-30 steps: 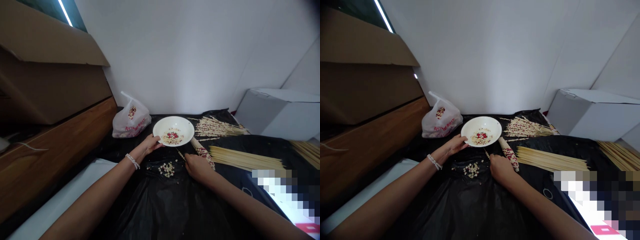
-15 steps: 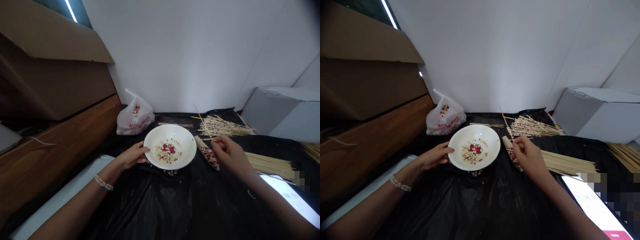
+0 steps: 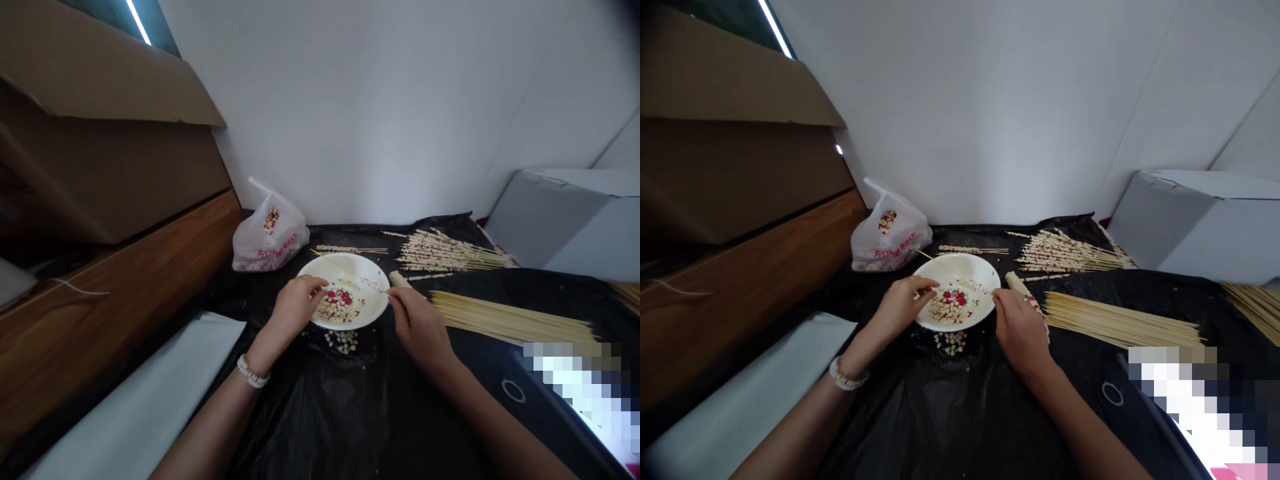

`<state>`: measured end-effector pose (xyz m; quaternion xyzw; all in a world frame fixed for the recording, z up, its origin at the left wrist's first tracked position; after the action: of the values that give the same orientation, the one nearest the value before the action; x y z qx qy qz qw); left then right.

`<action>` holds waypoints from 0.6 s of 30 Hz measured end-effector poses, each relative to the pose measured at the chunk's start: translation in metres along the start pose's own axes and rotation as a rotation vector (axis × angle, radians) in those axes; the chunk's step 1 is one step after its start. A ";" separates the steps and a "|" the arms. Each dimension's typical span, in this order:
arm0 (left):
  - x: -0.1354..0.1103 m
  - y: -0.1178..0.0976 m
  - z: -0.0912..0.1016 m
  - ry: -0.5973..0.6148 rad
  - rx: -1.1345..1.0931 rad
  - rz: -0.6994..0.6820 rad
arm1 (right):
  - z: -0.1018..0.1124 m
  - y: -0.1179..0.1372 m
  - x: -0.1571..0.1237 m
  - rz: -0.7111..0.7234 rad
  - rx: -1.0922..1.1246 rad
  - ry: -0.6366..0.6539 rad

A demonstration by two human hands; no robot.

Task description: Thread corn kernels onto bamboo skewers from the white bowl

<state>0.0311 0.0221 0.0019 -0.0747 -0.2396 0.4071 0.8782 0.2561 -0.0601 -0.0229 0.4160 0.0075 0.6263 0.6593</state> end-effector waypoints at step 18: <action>0.030 0.004 -0.039 0.328 0.072 0.034 | -0.004 -0.001 -0.003 0.023 0.035 -0.009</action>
<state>0.0637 0.0494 -0.0222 -0.1126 -0.0770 0.4126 0.9006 0.2545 -0.0603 -0.0274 0.4305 0.0107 0.6317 0.6446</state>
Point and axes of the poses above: each hand's wrist, its own x-axis towards the middle knuckle, its own z-axis out of the back of the hand, y = z × x, the point moved 3 cm from there along x, towards the middle knuckle, and after that the axes turned 13 degrees about -z, right-handed, at the moved point
